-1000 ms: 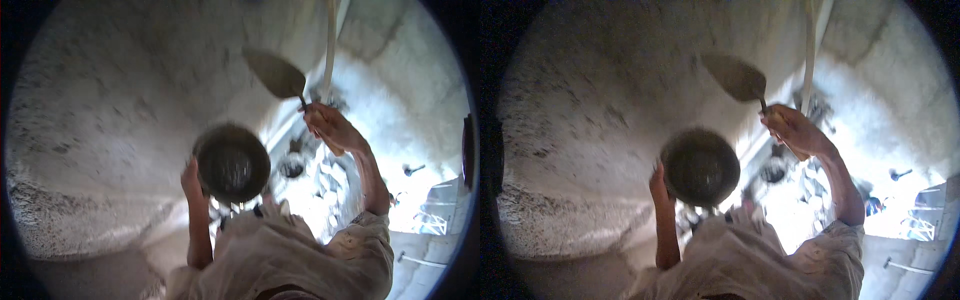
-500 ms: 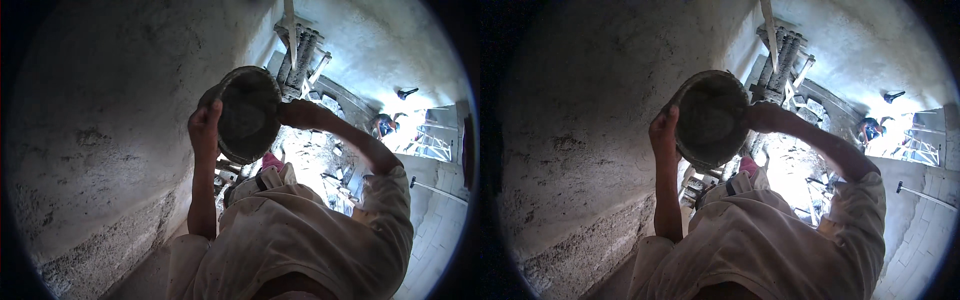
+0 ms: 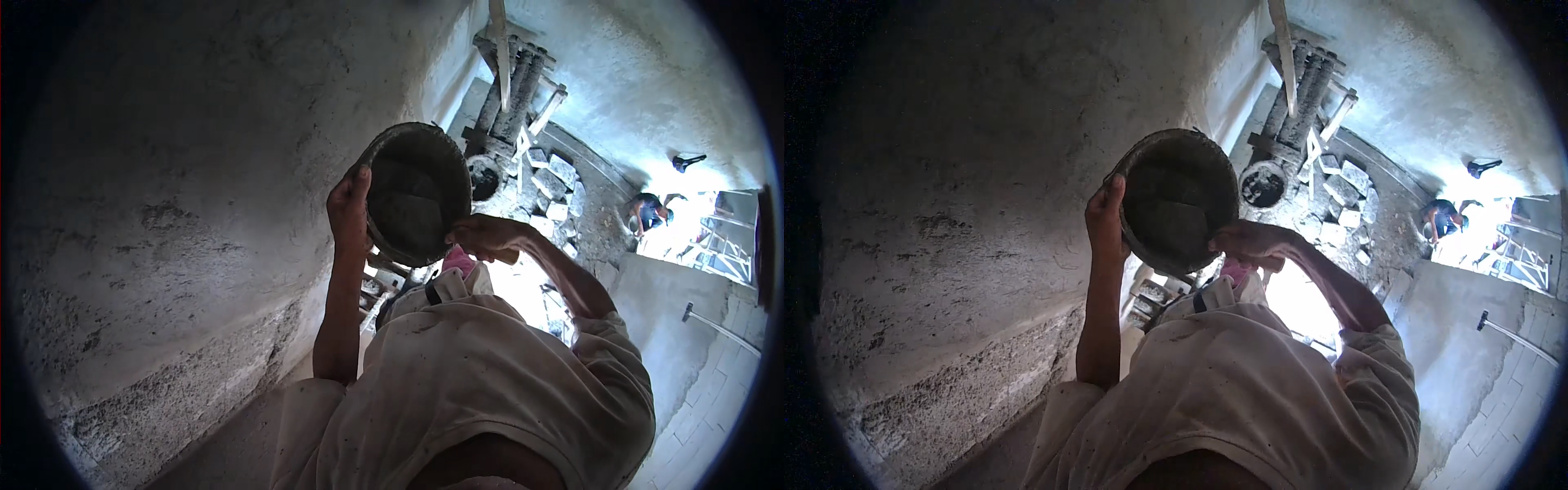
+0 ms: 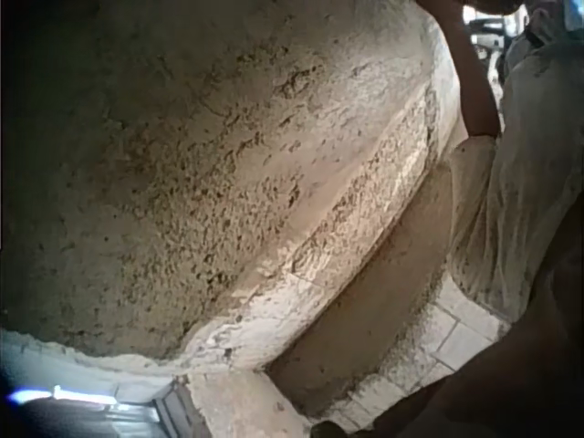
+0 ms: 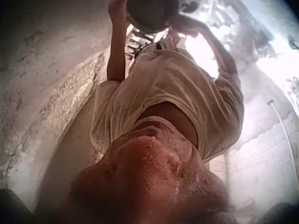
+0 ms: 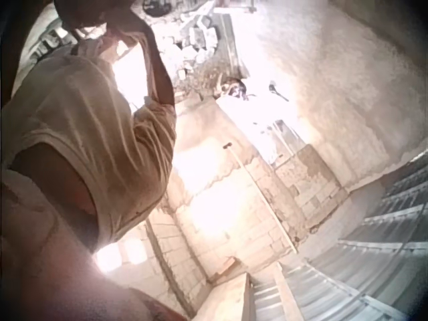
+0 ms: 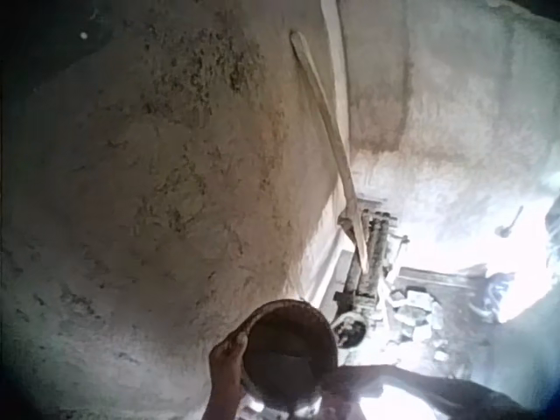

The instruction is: The person applies mortar onto a wall using a trowel, mixes mortar in a bucket, applies additional mortar to the wall, and levels the plastered surface using a wooden straightedge.

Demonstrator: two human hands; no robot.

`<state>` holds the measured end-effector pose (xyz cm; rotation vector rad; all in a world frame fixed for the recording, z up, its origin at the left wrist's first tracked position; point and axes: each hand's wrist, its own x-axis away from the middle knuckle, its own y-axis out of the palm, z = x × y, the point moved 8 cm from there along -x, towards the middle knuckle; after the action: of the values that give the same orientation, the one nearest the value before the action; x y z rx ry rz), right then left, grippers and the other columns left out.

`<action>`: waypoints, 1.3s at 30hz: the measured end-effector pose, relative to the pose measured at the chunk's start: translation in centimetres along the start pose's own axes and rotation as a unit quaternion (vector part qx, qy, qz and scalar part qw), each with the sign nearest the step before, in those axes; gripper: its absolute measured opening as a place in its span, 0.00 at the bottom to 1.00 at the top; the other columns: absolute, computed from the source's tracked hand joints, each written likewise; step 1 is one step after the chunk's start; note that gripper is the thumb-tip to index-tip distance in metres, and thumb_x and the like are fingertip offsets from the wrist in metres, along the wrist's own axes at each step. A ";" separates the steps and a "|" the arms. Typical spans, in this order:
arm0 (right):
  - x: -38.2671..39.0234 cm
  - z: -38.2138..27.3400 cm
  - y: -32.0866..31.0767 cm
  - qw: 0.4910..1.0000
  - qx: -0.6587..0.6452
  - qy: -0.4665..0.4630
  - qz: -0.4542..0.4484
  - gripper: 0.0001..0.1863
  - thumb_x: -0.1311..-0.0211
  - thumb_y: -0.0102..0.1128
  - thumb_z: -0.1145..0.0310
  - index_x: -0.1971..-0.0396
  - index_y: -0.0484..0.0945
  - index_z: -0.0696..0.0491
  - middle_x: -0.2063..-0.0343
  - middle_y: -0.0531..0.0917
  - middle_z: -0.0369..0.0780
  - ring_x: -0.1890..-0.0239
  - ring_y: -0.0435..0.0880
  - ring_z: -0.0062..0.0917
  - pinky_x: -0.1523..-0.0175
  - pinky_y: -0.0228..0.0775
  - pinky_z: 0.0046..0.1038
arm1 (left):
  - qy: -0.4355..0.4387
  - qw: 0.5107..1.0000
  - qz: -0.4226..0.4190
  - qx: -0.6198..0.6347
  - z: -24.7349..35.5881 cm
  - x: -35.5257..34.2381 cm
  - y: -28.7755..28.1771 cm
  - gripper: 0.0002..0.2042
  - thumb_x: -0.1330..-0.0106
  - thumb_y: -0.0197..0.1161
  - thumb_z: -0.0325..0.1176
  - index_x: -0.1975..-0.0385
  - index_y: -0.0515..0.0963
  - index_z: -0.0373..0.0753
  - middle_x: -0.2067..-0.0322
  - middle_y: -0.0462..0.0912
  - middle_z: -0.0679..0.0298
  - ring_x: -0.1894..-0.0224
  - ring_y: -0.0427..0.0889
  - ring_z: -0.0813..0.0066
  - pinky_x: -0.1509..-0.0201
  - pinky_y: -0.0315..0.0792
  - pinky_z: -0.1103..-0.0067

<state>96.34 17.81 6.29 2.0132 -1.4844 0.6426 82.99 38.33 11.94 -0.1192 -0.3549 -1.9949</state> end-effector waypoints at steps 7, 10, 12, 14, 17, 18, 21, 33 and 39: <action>0.5 -2.5 -0.3 0.988 -0.124 -0.075 0.058 0.20 0.28 0.47 0.53 0.50 0.75 0.53 0.76 0.76 0.35 0.79 0.75 0.21 0.74 0.70 0.25 | 0.015 0.990 0.138 0.006 1.5 -1.0 -3.1 0.25 0.36 0.64 0.47 0.50 0.77 0.30 0.55 0.80 0.61 0.53 0.77 0.73 0.48 0.71 0.75; 1.0 -5.3 1.5 0.911 -0.383 -0.128 -0.085 0.22 0.27 0.45 0.52 0.48 0.74 0.53 0.73 0.78 0.36 0.76 0.76 0.22 0.72 0.71 0.26 | 0.015 0.977 0.066 0.203 3.1 0.3 -3.9 0.24 0.33 0.62 0.46 0.47 0.73 0.32 0.53 0.80 0.57 0.53 0.80 0.63 0.49 0.76 0.66; 3.6 -10.1 -0.3 0.859 -0.461 -0.204 -0.090 0.21 0.28 0.45 0.53 0.51 0.75 0.54 0.75 0.78 0.37 0.79 0.75 0.22 0.76 0.69 0.23 | 0.005 0.966 0.068 0.250 1.2 -1.8 -5.0 0.22 0.33 0.62 0.42 0.47 0.72 0.31 0.53 0.80 0.55 0.51 0.81 0.60 0.49 0.78 0.64; 7.1 -12.8 -5.3 0.858 -0.390 -0.317 0.108 0.21 0.28 0.43 0.52 0.52 0.75 0.53 0.76 0.78 0.38 0.81 0.74 0.23 0.77 0.68 0.24 | 0.000 0.969 0.070 0.238 0.8 -2.8 -5.1 0.21 0.33 0.62 0.40 0.48 0.72 0.31 0.53 0.80 0.54 0.52 0.81 0.60 0.48 0.78 0.64; 20.2 -22.6 -9.7 0.736 -0.336 -0.483 0.333 0.22 0.28 0.42 0.51 0.53 0.76 0.54 0.76 0.79 0.37 0.84 0.73 0.19 0.80 0.66 0.20 | 0.019 0.967 0.083 0.238 1.9 -1.4 -7.3 0.19 0.33 0.63 0.37 0.50 0.73 0.29 0.55 0.81 0.53 0.54 0.82 0.59 0.50 0.78 0.63; 24.2 -24.9 -11.6 0.651 -0.289 -0.586 0.388 0.23 0.27 0.39 0.50 0.52 0.75 0.53 0.76 0.79 0.35 0.85 0.74 0.18 0.80 0.67 0.20 | 0.041 0.965 0.065 0.249 2.7 -1.2 -7.5 0.18 0.34 0.63 0.36 0.52 0.74 0.29 0.56 0.81 0.53 0.55 0.82 0.58 0.51 0.78 0.62; 37.0 -34.4 -14.8 0.410 -0.128 -0.715 0.552 0.18 0.29 0.50 0.50 0.57 0.72 0.52 0.69 0.77 0.34 0.76 0.75 0.14 0.74 0.68 0.17 | 0.018 0.967 0.105 0.231 1.9 -0.5 -11.1 0.16 0.33 0.62 0.37 0.56 0.75 0.28 0.57 0.82 0.52 0.57 0.83 0.59 0.54 0.79 0.63; 35.4 -71.6 -11.4 -0.002 0.210 -0.588 0.781 0.15 0.39 0.55 0.63 0.57 0.75 0.56 0.65 0.79 0.44 0.65 0.78 0.35 0.58 0.71 0.38 | 0.588 0.615 0.258 -0.459 7.5 13.0 -10.6 0.21 0.27 0.51 0.36 0.41 0.68 0.29 0.53 0.79 0.46 0.52 0.79 0.51 0.47 0.72 0.65; 19.2 -61.5 24.3 0.592 0.219 -0.776 -0.007 0.21 0.30 0.48 0.64 0.44 0.58 0.57 0.66 0.76 0.45 0.67 0.78 0.36 0.62 0.72 0.41 | 0.430 0.713 0.239 -0.499 -2.1 8.6 -16.7 0.20 0.29 0.50 0.30 0.38 0.66 0.30 0.46 0.75 0.43 0.46 0.76 0.46 0.43 0.71 0.64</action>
<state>75.00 40.40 67.76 3.0855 -2.1541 -1.4292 64.37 36.88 8.73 0.0572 1.2667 -1.3020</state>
